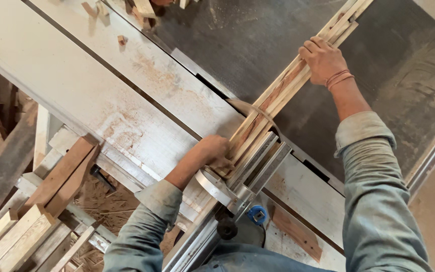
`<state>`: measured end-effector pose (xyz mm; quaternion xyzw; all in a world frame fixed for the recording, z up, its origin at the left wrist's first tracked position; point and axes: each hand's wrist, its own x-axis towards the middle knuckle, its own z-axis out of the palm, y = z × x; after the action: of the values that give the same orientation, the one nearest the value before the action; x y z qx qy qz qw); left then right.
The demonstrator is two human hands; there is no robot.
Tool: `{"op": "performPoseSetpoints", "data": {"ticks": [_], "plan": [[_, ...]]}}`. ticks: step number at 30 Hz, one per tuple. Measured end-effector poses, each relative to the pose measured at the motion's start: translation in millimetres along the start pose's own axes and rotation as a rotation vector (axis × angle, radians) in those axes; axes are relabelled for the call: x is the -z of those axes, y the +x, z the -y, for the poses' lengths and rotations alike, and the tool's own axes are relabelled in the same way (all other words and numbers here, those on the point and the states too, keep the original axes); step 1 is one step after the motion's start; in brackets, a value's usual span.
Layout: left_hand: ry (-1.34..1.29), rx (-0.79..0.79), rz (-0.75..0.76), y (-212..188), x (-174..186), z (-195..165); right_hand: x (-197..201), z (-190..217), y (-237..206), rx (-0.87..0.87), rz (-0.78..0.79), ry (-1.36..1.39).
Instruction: The person repeatedly picks up thin wooden planks from a pile, aligns them against a fence on a table saw, and pushes them through the spinning blade to cut them to length. The cut pieces are placed on the saw table and later stacked.
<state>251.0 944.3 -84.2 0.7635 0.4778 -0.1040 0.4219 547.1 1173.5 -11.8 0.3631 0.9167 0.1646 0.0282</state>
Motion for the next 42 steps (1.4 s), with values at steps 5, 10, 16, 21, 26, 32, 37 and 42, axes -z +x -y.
{"op": "performPoseSetpoints", "data": {"ticks": [5, 10, 16, 21, 26, 32, 37, 42], "plan": [[-0.026, 0.017, 0.067, -3.2, 5.9, -13.3, -5.2, -10.7, -13.9, -0.026, 0.029, 0.037], [0.004, 0.059, 0.056, -5.1, 5.8, -18.0, -22.8, -33.3, -41.3, 0.006, -0.065, 0.019], [0.034, 0.038, -0.023, -4.3, 2.3, -16.0, -33.4, -68.2, -106.8, -0.045, 0.018, -0.008], [-0.009, 0.044, -0.064, -4.9, 2.1, -10.0, -35.7, -84.4, -154.6, -0.077, 0.055, -0.019], [-0.038, 0.09, -0.038, -3.0, 2.9, -7.5, -34.6, -82.8, -152.6, -0.072, 0.156, -0.05], [-0.046, 0.11, 0.011, 1.3, 11.6, -7.6, -15.2, -38.4, -119.0, -0.131, -0.107, -0.111], [-0.083, 0.107, -0.05, -2.9, 11.5, -11.5, -3.0, 101.6, -131.5, -0.508, 0.203, 1.004], [-0.233, 0.152, -0.076, -16.8, 6.8, -23.4, 6.3, 163.6, -125.2, -0.508, 0.102, 1.149]]}}
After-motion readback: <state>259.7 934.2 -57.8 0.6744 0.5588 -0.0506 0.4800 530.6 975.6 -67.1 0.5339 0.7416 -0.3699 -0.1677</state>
